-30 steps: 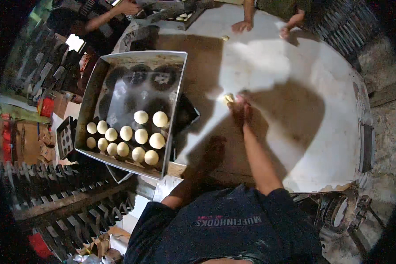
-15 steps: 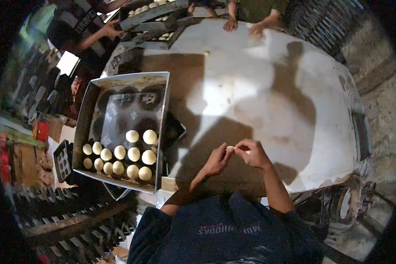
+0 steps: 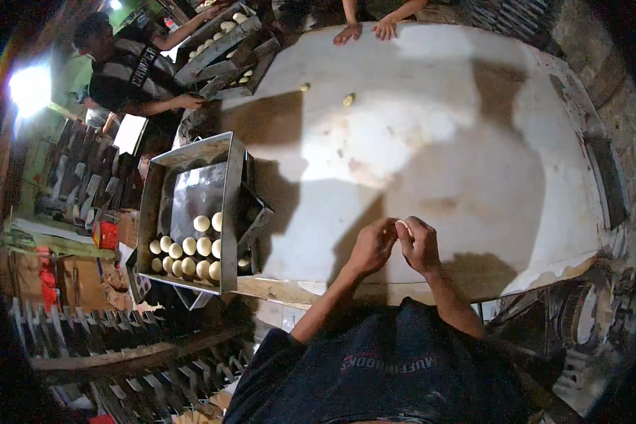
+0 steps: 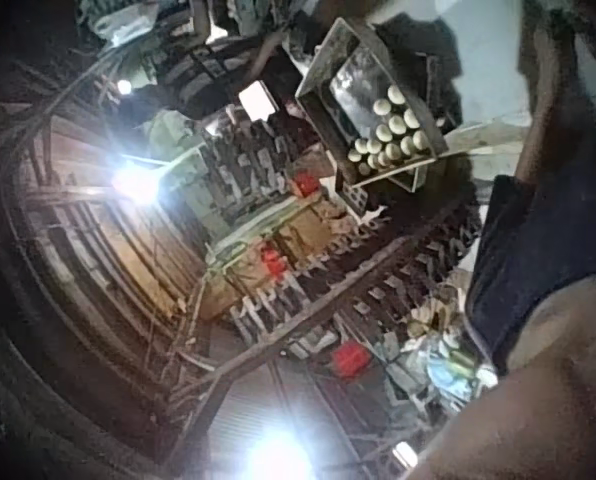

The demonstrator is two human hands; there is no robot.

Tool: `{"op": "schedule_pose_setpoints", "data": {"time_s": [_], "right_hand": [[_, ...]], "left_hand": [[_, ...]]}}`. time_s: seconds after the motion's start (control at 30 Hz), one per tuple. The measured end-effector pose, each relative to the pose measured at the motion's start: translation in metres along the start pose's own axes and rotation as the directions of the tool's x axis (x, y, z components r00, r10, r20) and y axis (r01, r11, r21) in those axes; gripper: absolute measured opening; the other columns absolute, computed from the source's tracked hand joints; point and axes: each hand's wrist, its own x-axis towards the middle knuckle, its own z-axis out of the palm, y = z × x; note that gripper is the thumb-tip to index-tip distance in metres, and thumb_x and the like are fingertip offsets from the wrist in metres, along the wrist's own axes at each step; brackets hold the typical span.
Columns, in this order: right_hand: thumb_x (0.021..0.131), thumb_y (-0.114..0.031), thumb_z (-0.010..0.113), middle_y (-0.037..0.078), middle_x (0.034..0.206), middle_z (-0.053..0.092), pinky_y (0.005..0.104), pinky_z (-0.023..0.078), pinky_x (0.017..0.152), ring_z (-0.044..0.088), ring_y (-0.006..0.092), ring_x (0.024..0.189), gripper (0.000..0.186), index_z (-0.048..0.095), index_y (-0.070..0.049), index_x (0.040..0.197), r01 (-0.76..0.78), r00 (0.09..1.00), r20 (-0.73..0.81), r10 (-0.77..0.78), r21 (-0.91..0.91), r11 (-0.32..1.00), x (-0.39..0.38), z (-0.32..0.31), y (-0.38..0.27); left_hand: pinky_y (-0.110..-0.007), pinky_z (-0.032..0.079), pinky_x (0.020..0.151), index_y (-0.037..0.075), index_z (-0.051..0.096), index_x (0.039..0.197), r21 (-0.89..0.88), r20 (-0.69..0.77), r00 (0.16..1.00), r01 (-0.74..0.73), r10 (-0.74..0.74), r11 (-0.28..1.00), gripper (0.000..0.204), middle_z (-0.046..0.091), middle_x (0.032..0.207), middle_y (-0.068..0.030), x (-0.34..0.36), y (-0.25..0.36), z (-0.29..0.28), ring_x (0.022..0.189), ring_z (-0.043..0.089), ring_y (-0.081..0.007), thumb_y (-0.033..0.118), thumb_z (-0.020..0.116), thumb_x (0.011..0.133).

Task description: Shaping dough into small rolls and placing them onto greased baking trays in a commercial bakery setting.

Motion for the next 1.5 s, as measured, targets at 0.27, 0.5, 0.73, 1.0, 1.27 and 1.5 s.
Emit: {"op": "schedule_pose_setpoints", "data": {"time_s": [0.27, 0.5, 0.73, 1.0, 1.27, 1.5], "right_hand": [[0.084, -0.013, 0.063, 0.018, 0.068, 0.051, 0.0431, 0.041, 0.055, 0.054, 0.0345, 0.060, 0.021, 0.049, -0.003, 0.074, 0.011, 0.984, -0.164, -0.064, -0.308, 0.951, -0.011, -0.035, 0.148], [0.081, -0.017, 0.068, 0.013, 0.065, 0.057, 0.0338, 0.043, 0.053, 0.057, 0.0213, 0.062, 0.023, 0.054, 0.000, 0.075, -0.046, 0.982, 0.184, 0.043, 0.011, 0.999, -0.021, -0.017, 0.092], [0.073, -0.005, 0.071, 0.010, 0.067, 0.064, 0.0267, 0.048, 0.057, 0.062, 0.0143, 0.062, 0.009, 0.066, -0.002, 0.080, -0.190, 0.972, 0.198, 0.124, 0.360, 0.913, -0.036, 0.017, 0.068], [0.070, -0.008, 0.077, 0.007, 0.063, 0.063, 0.0231, 0.046, 0.050, 0.058, 0.0090, 0.055, 0.012, 0.070, -0.005, 0.078, -0.027, 0.987, 0.154, -0.045, 0.437, 0.899, -0.017, -0.005, 0.040], [0.081, -0.019, 0.069, 0.009, 0.078, 0.064, 0.0241, 0.045, 0.052, 0.057, 0.0099, 0.057, 0.015, 0.067, -0.004, 0.083, -0.016, 0.985, 0.167, -0.045, 0.348, 0.938, -0.002, -0.015, 0.026], [0.095, -0.030, 0.049, 0.003, 0.061, 0.052, 0.0284, 0.038, 0.049, 0.049, 0.0098, 0.054, 0.033, 0.061, -0.001, 0.085, -0.113, 0.979, 0.202, 0.030, 0.414, 0.903, -0.011, -0.002, 0.016]], "left_hand": [[-0.035, 0.048, 0.074, -0.001, 0.059, 0.098, -0.145, 0.495, 0.868, 0.048, 0.031, 0.988, 0.030, 0.063, 0.093, -0.0132, 0.012, 0.035, -0.012, 0.079, 0.060, -0.0226, 0.026, 0.047, 0.093], [-0.049, 0.053, 0.073, 0.012, 0.051, 0.128, 0.916, -0.367, 0.844, 0.254, 0.390, 0.311, 0.056, 0.055, 0.123, -0.0207, 0.027, -0.207, -0.040, 0.087, 0.064, -0.0383, 0.053, 0.036, 0.093], [-0.043, 0.049, 0.079, 0.000, 0.059, 0.108, 0.284, 0.245, 0.968, -0.023, -0.049, 0.959, 0.056, 0.065, 0.101, -0.0203, 0.000, -0.074, 0.022, 0.090, 0.065, -0.0314, 0.052, 0.043, 0.093], [-0.030, 0.043, 0.090, -0.001, 0.057, 0.115, -0.278, 0.288, 0.932, 0.300, -0.219, 0.912, 0.037, 0.063, 0.103, -0.0083, -0.026, -0.018, -0.006, 0.100, 0.055, -0.0148, 0.031, 0.050, 0.096], [-0.028, 0.045, 0.082, 0.004, 0.060, 0.111, -0.185, -0.020, 0.980, 0.193, -0.200, 0.964, 0.028, 0.063, 0.095, -0.0060, -0.024, -0.010, -0.002, 0.088, 0.055, -0.0119, 0.026, 0.051, 0.096], [-0.032, 0.047, 0.069, 0.007, 0.056, 0.118, -0.081, -0.183, 0.970, 0.149, -0.161, 0.986, 0.030, 0.063, 0.088, -0.0132, -0.021, 0.041, 0.008, 0.076, 0.060, -0.0179, 0.021, 0.056, 0.091]]}}
